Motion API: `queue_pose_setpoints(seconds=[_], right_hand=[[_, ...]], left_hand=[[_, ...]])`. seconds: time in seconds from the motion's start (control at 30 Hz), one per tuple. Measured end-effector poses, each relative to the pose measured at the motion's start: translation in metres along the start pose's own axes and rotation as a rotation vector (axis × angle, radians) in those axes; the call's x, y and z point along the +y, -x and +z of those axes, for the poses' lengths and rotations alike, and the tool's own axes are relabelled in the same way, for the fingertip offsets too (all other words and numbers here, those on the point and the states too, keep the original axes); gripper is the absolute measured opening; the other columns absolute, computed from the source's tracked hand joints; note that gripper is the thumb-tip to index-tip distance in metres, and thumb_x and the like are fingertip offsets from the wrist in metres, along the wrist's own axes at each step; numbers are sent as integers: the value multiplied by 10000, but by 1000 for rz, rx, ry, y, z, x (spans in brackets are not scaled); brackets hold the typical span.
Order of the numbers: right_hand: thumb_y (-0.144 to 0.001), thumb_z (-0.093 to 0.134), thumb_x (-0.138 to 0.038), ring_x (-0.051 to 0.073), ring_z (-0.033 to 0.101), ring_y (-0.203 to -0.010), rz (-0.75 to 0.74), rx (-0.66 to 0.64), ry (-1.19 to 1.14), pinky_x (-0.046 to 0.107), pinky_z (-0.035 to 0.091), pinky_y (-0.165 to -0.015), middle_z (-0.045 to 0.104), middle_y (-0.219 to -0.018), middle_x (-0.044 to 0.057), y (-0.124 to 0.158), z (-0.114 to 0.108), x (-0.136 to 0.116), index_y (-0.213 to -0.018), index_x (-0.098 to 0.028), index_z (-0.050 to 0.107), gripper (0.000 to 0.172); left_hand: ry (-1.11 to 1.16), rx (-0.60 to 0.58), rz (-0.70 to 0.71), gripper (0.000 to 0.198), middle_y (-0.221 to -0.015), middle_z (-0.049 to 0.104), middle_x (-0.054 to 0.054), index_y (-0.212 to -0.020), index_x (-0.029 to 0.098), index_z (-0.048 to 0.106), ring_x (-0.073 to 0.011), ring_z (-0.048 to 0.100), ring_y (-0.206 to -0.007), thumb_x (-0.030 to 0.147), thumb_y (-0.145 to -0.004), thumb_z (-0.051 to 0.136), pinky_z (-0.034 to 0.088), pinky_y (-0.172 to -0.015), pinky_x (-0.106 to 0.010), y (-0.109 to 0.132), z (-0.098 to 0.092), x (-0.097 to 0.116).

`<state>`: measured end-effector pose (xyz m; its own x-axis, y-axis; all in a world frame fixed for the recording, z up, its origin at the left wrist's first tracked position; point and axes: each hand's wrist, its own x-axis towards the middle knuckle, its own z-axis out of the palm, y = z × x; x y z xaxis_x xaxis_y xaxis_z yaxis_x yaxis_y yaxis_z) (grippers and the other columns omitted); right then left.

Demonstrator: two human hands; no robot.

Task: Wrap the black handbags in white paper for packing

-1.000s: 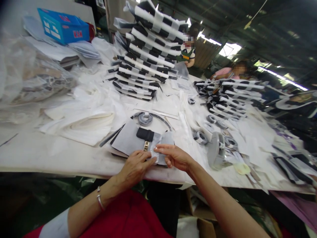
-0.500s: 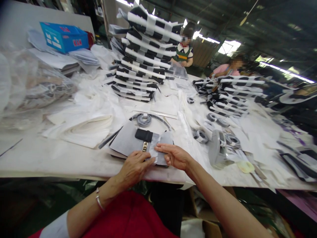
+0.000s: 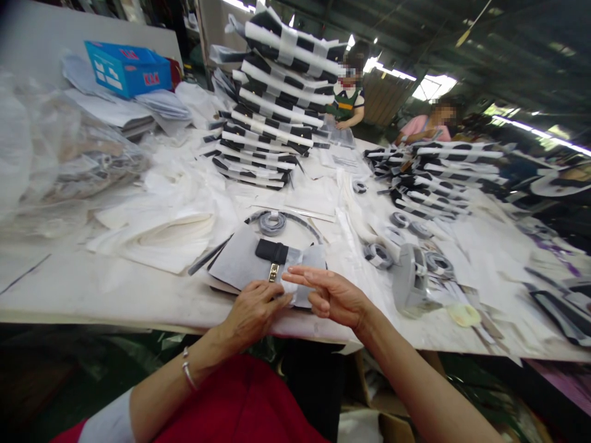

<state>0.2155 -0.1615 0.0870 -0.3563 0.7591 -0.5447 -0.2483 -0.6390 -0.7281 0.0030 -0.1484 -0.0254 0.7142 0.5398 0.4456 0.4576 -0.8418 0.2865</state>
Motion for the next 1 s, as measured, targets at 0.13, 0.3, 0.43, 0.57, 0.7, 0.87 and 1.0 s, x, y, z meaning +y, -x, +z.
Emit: queue_pose_setpoints(seconds=[0.13, 0.3, 0.43, 0.57, 0.7, 0.87, 1.0], right_hand=[[-837, 683, -249, 0, 431, -375, 62, 138, 82, 151, 381, -318, 604, -1357, 159, -13, -6, 7, -1139, -158, 668, 316], [-806, 735, -245, 20, 478, -362, 55, 197, 129, 171, 430, -298, 671, -1269, 124, -25, -17, 19, -1136, -142, 655, 355], [-798, 752, -239, 27, 498, -365, 54, 189, 111, 173, 463, -311, 713, -1188, 96, -25, -16, 22, -1146, -147, 645, 376], [-799, 745, -230, 45, 500, -352, 51, 198, 88, 174, 461, -309, 764, -947, 55, -25, -15, 22, -1167, -135, 630, 397], [-806, 746, -234, 43, 520, -376, 56, 193, 108, 177, 473, -318, 742, -1093, 93, -25, -14, 22, -1155, -141, 636, 378], [-803, 755, -260, 44, 550, -403, 59, 184, 151, 167, 476, -337, 724, -1141, 105, -24, -13, 20, -1137, -153, 650, 366], [-823, 726, -323, 84, 587, -421, 81, 132, 368, 168, 478, -377, 745, -781, 32, -26, -13, 15, -1248, -165, 607, 469]], left_hand=[[-5, 13, 2, 268, -1100, 634, -28, -1238, 261, 551, -190, 584, -981, 228, -975, 510, 425, -867, -357, -1, -1, 0], [-9, 19, 13, 295, -1146, 637, -24, -1248, 256, 541, -191, 584, -992, 215, -957, 538, 418, -904, -357, 1, 0, 0], [-13, 23, 17, 310, -1246, 623, -33, -1262, 252, 541, -194, 585, -1025, 205, -955, 536, 418, -910, -360, 3, 1, -1], [-24, 26, 71, 286, -1449, 516, -39, -1244, 225, 554, -177, 582, -1075, 184, -963, 516, 419, -916, -355, 3, 1, -4], [16, 28, 137, 284, -1311, 633, -28, -1258, 210, 551, -157, 563, -1159, 191, -978, 505, 412, -947, -332, 2, 2, -7], [40, -7, 120, 305, -1312, 638, -25, -1257, 210, 555, -175, 565, -1173, 178, -954, 549, 393, -985, -344, 1, 1, -8], [65, -16, 99, 301, -1326, 632, -9, -1252, 223, 557, -173, 562, -1181, 182, -954, 554, 396, -974, -341, 1, 0, -7]])
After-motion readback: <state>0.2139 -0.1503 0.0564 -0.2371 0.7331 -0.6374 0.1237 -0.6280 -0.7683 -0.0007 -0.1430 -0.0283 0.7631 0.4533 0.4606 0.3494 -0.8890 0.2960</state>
